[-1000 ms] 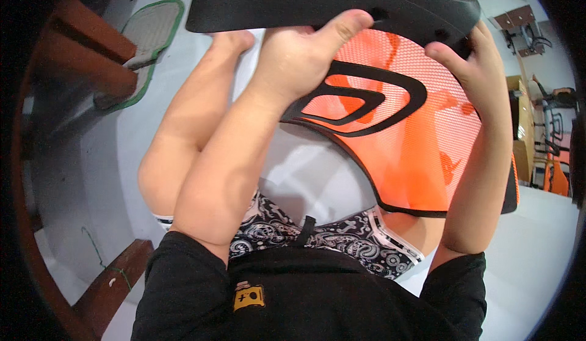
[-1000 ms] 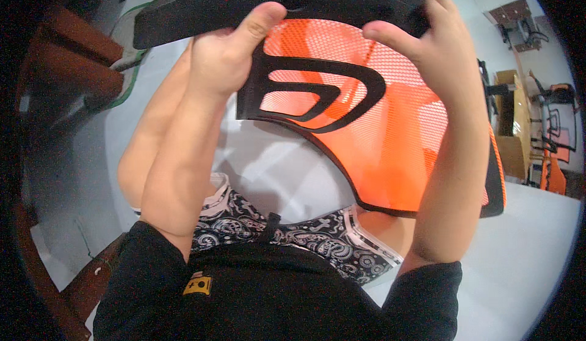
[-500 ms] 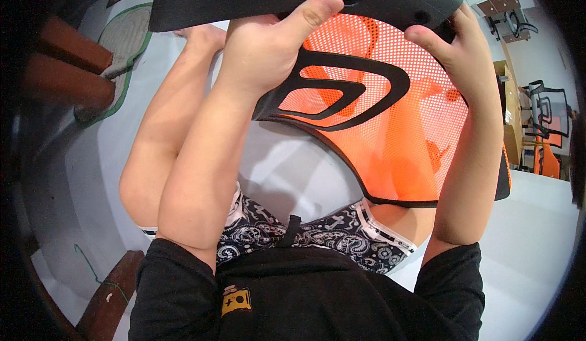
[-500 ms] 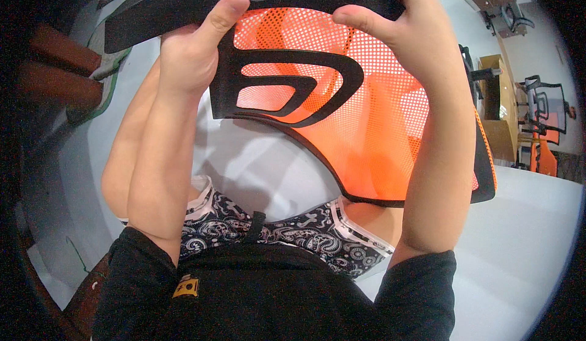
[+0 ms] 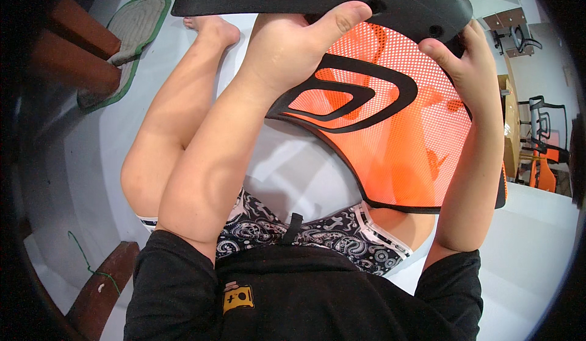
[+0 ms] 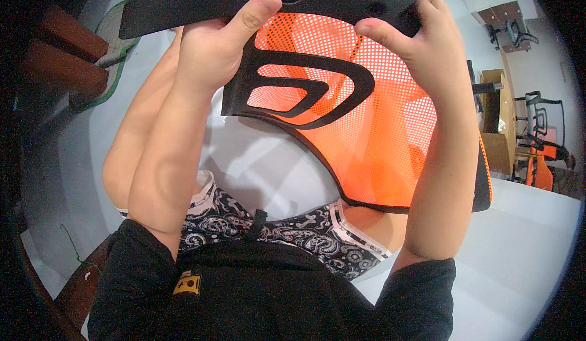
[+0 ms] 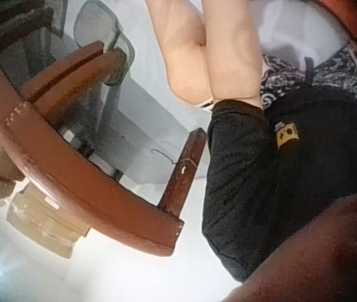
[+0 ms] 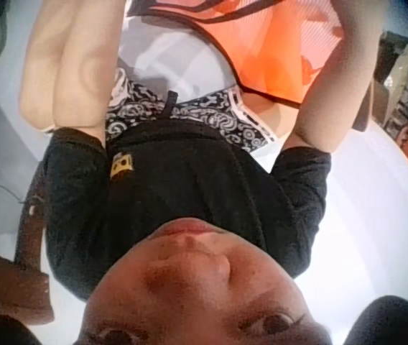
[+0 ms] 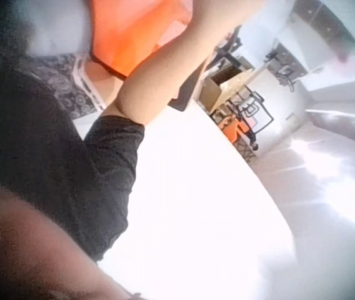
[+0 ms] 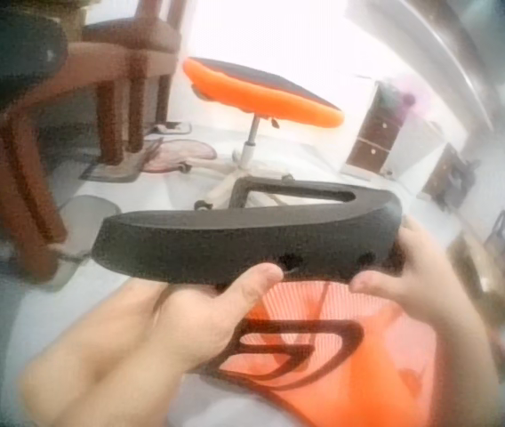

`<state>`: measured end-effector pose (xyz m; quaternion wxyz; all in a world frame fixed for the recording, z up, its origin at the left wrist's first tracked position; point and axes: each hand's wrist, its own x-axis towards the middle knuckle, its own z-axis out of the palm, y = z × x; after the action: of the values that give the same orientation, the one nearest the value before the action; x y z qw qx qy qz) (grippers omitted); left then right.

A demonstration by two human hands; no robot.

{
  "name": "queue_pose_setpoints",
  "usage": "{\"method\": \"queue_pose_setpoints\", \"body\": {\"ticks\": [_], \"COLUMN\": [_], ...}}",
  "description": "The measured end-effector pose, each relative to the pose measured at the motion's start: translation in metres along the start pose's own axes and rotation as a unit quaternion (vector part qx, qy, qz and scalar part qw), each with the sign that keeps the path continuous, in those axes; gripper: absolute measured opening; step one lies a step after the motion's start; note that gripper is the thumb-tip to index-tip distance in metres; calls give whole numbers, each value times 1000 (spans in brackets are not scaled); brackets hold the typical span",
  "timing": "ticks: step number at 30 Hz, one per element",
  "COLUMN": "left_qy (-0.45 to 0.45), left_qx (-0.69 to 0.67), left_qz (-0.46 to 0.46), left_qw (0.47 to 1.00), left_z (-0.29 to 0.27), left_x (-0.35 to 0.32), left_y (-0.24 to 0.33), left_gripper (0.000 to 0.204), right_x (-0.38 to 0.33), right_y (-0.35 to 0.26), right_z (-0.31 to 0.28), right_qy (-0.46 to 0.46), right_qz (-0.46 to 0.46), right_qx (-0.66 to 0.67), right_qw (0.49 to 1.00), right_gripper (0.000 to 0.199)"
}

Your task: The person assembles an office chair by attaching black plastic side supports to an orange mesh backrest. They align the parts, insert metal bolts, and tighten them using a small Allen key.

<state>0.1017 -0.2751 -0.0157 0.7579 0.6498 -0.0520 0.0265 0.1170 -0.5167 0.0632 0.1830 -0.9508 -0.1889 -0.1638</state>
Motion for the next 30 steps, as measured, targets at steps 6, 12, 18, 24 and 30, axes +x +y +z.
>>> {"method": "queue_pose_setpoints", "body": {"ticks": [6,12,18,24,30], "left_qy": [-31,-41,-144,-236,-298], "left_qx": [-12,280,537,606,598], "left_qz": [14,26,333,102,1], "left_qw": [999,959,762,753,744], "left_z": [-7,-23,-32,32,49], "left_x": [-3,-19,-52,9,32], "left_y": [5,14,83,133,146], "left_gripper": [55,46,52,63,62], "right_x": [-2,-3,-1,-1,0], "right_y": [-2,3,-4,-31,-32], "right_z": [-8,-2,-5,-10,-12], "right_qy": [-58,2,-37,-43,-51], "right_qz": [33,2,36,142,140], "right_qx": [-56,-16,-149,-51,-80], "right_qw": [996,1000,987,988,986], "right_gripper": [71,73,66,75,78]}}
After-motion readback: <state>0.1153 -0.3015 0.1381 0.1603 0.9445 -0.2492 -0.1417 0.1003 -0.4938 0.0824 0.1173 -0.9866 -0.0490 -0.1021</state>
